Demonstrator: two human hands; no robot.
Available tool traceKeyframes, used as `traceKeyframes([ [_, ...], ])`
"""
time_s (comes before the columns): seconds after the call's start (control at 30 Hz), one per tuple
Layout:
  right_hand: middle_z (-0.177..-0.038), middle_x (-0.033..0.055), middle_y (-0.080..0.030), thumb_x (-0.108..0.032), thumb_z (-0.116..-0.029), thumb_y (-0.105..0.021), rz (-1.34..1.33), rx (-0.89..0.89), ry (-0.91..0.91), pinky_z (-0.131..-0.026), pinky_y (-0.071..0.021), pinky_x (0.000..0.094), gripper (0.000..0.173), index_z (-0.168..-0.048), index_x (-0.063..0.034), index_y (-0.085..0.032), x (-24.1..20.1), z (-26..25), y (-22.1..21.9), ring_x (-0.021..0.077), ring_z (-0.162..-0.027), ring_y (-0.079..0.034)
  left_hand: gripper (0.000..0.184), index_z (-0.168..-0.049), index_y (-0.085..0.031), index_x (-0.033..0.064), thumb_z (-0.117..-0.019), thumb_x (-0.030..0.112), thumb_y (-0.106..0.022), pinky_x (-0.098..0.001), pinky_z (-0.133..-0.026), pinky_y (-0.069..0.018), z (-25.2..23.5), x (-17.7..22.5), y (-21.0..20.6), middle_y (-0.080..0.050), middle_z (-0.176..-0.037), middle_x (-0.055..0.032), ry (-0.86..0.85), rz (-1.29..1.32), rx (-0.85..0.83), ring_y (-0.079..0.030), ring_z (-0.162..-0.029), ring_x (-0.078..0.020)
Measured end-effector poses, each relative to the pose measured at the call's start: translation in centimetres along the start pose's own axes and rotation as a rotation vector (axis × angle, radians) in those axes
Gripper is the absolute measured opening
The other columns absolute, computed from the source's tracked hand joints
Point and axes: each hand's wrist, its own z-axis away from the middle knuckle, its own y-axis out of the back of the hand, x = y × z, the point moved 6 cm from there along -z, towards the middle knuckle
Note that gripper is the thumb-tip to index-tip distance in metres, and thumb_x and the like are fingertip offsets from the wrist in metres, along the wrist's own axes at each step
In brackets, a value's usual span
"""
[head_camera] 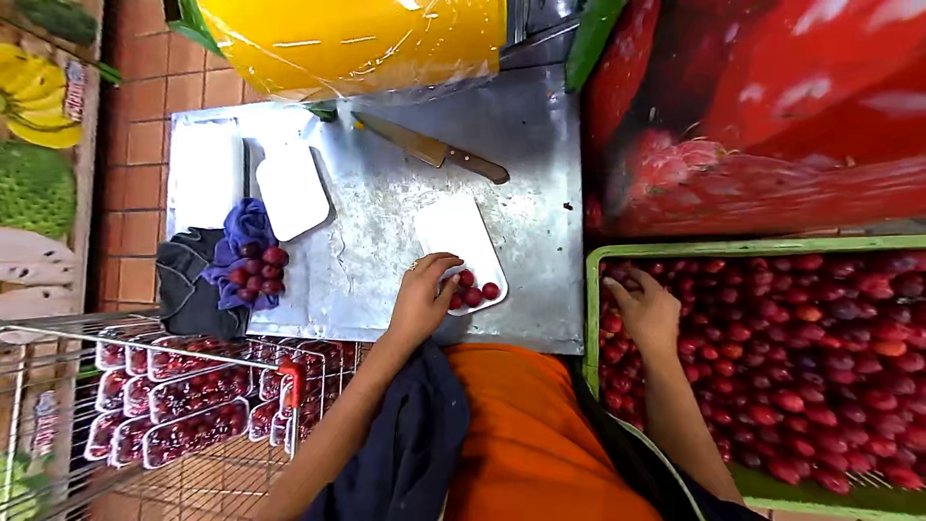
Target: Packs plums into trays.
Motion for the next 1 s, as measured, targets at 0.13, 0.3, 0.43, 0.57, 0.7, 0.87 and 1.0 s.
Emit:
traceKeyframes([
  [0.13, -0.115, 0.0038, -0.065, -0.02, -0.1051, -0.056, -0.824, -0.043, 0.059, -0.069, -0.0651, 0.0358, 0.037, -0.14, -0.0131, -0.049, -4.7, 3.1, 1.8, 0.0167, -0.086, -0.072, 0.028, -0.128, -0.069, 0.0107, -0.1042, 0.021, -0.057, -0.0501, -0.11, -0.0471, 0.7, -0.4, 0.8, -0.065, -0.135, -0.007, 0.041, 0.063, 0.038, -0.059, -0.128, -0.0215],
  [0.3, -0.094, 0.004, -0.067, -0.024, -0.1044, -0.054, -0.671, -0.532, 0.308, -0.05, -0.0522, 0.0296, 0.038, -0.14, -0.0125, -0.051, -14.7, 2.8, -4.4, 0.0121, -0.06, -0.059, 0.029, -0.129, -0.068, 0.011, -0.1045, 0.022, -0.058, -0.0507, -0.111, -0.0459, 0.0, 0.3, 0.0, -0.065, -0.134, -0.0067, 0.025, 0.062, 0.026, -0.059, -0.128, -0.022],
  [0.43, -0.087, 0.0078, -0.072, -0.035, -0.0982, -0.068, 0.068, -0.644, 0.544, -0.075, -0.0578, 0.056, 0.035, -0.128, -0.0156, -0.066, -17.6, 1.8, -10.3, 0.0273, -0.08, -0.07, 0.03, -0.131, -0.067, 0.013, -0.1058, 0.022, -0.055, -0.0523, -0.11, -0.0454, -0.6, 0.5, -0.8, -0.064, -0.137, -0.005, 0.034, 0.009, -0.034, -0.058, -0.13, -0.0226],
  [0.57, -0.096, 0.0114, -0.072, -0.043, -0.0992, -0.065, 0.119, -0.654, 0.491, -0.08, -0.0561, 0.0567, 0.039, -0.125, -0.0146, -0.07, -16.9, 1.1, -10.5, 0.0287, -0.087, -0.069, 0.03, -0.129, -0.069, 0.0119, -0.1064, 0.015, -0.049, -0.0532, -0.11, -0.0461, -0.4, 0.4, -2.0, -0.065, -0.136, -0.0049, 0.008, -0.018, -0.097, -0.059, -0.129, -0.0216],
  [0.7, -0.12, 0.0119, -0.063, -0.028, -0.0995, -0.064, -0.11, -0.561, 0.312, -0.09, -0.0531, 0.0497, 0.037, -0.134, -0.0146, -0.062, -15.5, 0.9, -7.8, 0.0252, -0.107, -0.063, 0.029, -0.127, -0.07, 0.0137, -0.1053, 0.016, -0.05, -0.0561, -0.109, -0.0433, 0.1, 0.8, -1.5, -0.065, -0.137, -0.0031, 0.021, -0.003, 0.021, -0.057, -0.13, -0.0231],
  [0.87, -0.144, 0.0162, -0.053, -0.019, -0.1016, -0.062, -0.272, -0.588, 0.369, -0.076, -0.0648, 0.0462, 0.065, -0.16, -0.0152, -0.033, -19.1, 6.2, -4.9, 0.0249, -0.094, -0.072, 0.047, -0.149, -0.045, 0.0069, -0.1125, 0.035, -0.033, -0.0414, -0.093, -0.0601, 0.6, 3.9, -0.7, -0.065, -0.133, -0.0105, 0.335, 0.679, -0.105, -0.07, -0.106, -0.0203],
  [1.0, -0.144, 0.0085, -0.057, -0.015, -0.1017, -0.061, -0.482, -0.261, 0.344, -0.071, -0.0658, 0.0372, 0.053, -0.152, -0.0135, -0.046, -16.2, 6.7, -0.9, 0.0174, -0.088, -0.073, 0.041, -0.137, -0.056, 0.0098, -0.1108, 0.035, -0.037, -0.0346, -0.082, -0.0583, 2.0, 3.7, 0.3, -0.067, -0.118, -0.0083, 0.673, 1.046, -0.187, -0.068, -0.092, -0.0174],
])
